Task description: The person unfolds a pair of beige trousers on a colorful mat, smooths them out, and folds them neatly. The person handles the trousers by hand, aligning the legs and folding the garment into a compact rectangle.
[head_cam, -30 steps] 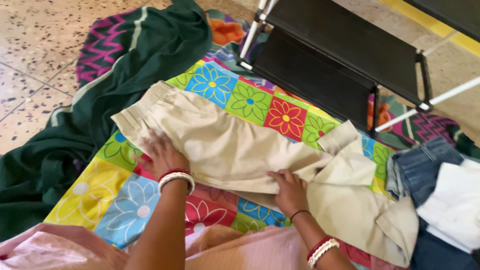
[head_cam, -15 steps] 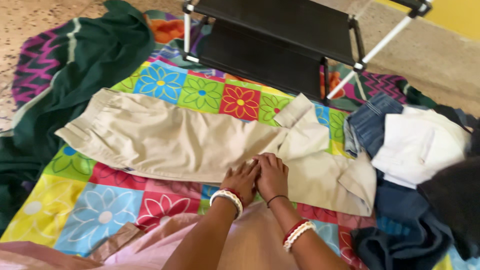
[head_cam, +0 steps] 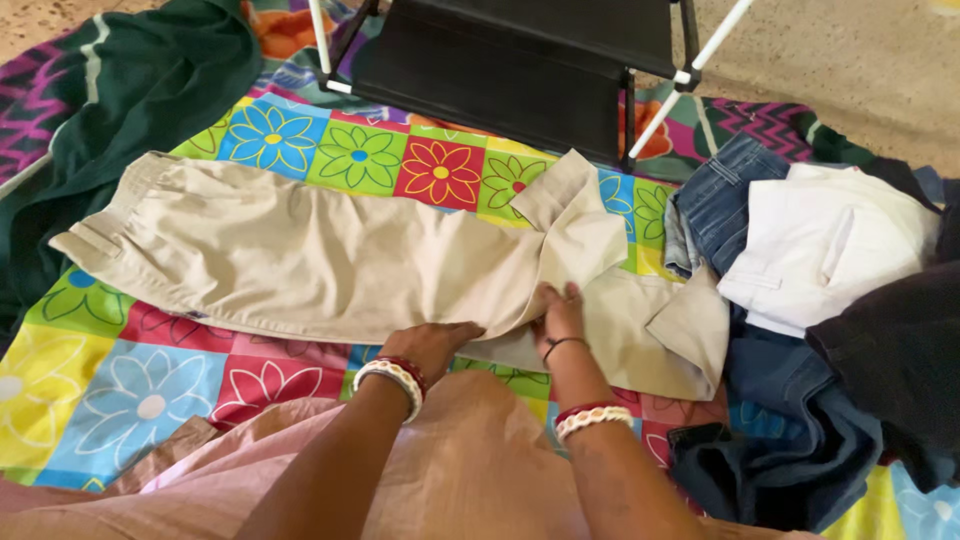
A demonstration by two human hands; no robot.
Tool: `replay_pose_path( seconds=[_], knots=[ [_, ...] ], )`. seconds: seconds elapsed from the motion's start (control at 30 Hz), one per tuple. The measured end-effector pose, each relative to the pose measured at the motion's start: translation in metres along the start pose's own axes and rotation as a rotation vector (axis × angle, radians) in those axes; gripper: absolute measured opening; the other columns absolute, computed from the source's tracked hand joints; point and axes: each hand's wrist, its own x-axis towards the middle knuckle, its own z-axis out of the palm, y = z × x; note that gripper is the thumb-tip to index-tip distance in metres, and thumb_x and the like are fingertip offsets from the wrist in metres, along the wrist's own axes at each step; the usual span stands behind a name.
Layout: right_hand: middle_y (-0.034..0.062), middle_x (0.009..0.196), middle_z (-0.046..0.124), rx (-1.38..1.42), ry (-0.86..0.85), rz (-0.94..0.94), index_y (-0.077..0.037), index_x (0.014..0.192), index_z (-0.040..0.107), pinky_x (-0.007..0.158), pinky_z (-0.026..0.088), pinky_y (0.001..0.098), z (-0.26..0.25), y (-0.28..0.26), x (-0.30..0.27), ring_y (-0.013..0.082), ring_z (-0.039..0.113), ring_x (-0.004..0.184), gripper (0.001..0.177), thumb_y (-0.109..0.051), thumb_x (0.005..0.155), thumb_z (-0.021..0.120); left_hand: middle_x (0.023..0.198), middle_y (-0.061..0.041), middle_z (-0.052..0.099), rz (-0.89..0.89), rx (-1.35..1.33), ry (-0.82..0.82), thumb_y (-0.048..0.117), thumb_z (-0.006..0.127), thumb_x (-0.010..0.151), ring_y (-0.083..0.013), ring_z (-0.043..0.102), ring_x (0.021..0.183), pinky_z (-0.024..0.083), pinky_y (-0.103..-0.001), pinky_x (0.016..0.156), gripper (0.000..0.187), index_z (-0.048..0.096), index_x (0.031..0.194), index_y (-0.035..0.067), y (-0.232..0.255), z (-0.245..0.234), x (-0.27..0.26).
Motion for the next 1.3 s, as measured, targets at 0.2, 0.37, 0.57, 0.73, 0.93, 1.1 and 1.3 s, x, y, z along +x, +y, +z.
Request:
replay_pose_path(
  seconds=[0.2, 0.37, 0.57, 0.73, 0.93, 1.1, 1.3],
  knots=[
    [0.0125, 0.074, 0.058, -0.383, 0.524, -0.346, -0.006, 0.12, 0.067, 0.05, 0.044, 0.035, -0.075, -0.015, 0.027, 0.0214, 0.054, 0.057, 0.024, -0.024, 0.105, 0.061, 0.15, 0.002, 0.053, -0.073, 0.103, -0.048, 0.014, 0.047, 0.096, -0.0251, 0.051, 0.137, 0.045, -0.046, 0.111, 0.048, 0.057, 0.138, 0.035, 0.004, 0.025, 0.013],
    [0.0106, 0.091, 0.072, -0.685, 0.148, -0.588, -0.009, 0.118, 0.071, 0.068, 0.055, 0.0326, -0.087, 0.026, -0.004, 0.0169, 0.067, 0.078, 0.034, -0.01, 0.084, 0.068, 0.167, -0.002, 0.025, -0.002, 0.081, -0.048, 0.011, 0.059, 0.088, -0.029, 0.027, 0.15, 0.028, -0.055, 0.118, 0.068, 0.046, 0.15, 0.033, 0.031, 0.051, 0.043],
    [0.0109, 0.108, 0.078, -0.764, -0.069, -0.506, -0.006, 0.118, 0.069, 0.086, 0.057, 0.0288, -0.063, 0.02, -0.007, 0.0152, 0.073, 0.092, 0.024, -0.014, 0.097, 0.059, 0.169, -0.001, 0.018, -0.064, 0.134, -0.202, 0.03, 0.067, 0.087, -0.0288, 0.018, 0.154, 0.021, -0.056, 0.122, 0.071, 0.039, 0.152, 0.034, 0.051, 0.043, 0.078],
    [0.0079, 0.11, 0.077, -0.629, -0.019, -0.395, -0.005, 0.119, 0.073, 0.086, 0.056, 0.0293, -0.069, 0.003, 0.005, 0.0162, 0.072, 0.097, 0.028, -0.013, 0.1, 0.054, 0.164, 0.0, 0.028, -0.145, -0.072, -0.062, 0.031, 0.064, 0.088, -0.0303, 0.021, 0.152, 0.017, -0.059, 0.121, 0.074, 0.034, 0.156, 0.024, 0.089, 0.065, 0.113],
    [0.0102, 0.109, 0.075, -0.453, 0.079, -0.452, -0.004, 0.121, 0.069, 0.084, 0.055, 0.0318, -0.077, -0.039, 0.026, 0.0196, 0.068, 0.097, 0.027, -0.019, 0.104, 0.057, 0.156, 0.004, 0.048, 0.007, 0.009, 0.086, 0.015, 0.049, 0.096, -0.0243, 0.03, 0.153, 0.019, -0.054, 0.125, 0.054, 0.05, 0.148, 0.028, 0.114, 0.115, 0.133],
    [0.016, 0.116, 0.073, -0.864, 0.136, -0.719, -0.002, 0.125, 0.063, 0.092, 0.054, 0.0358, -0.069, -0.057, 0.019, 0.0255, 0.07, 0.105, 0.04, -0.025, 0.093, 0.069, 0.158, 0.004, 0.043, 0.213, 0.073, 0.046, 0.01, 0.047, 0.093, -0.0252, 0.027, 0.153, 0.017, -0.053, 0.124, 0.055, 0.054, 0.145, 0.026, 0.109, 0.141, 0.114],
    [0.0193, 0.111, 0.074, -1.327, 0.295, -0.577, -0.009, 0.12, 0.068, 0.083, 0.051, 0.049, -0.059, -0.052, -0.006, 0.0394, 0.067, 0.099, 0.04, -0.027, 0.085, 0.071, 0.163, 0.005, 0.033, 0.156, 0.059, -0.103, 0.009, 0.048, 0.09, -0.0217, 0.018, 0.155, 0.01, -0.052, 0.125, 0.061, 0.047, 0.148, 0.03, 0.114, 0.123, 0.11]
  ],
)
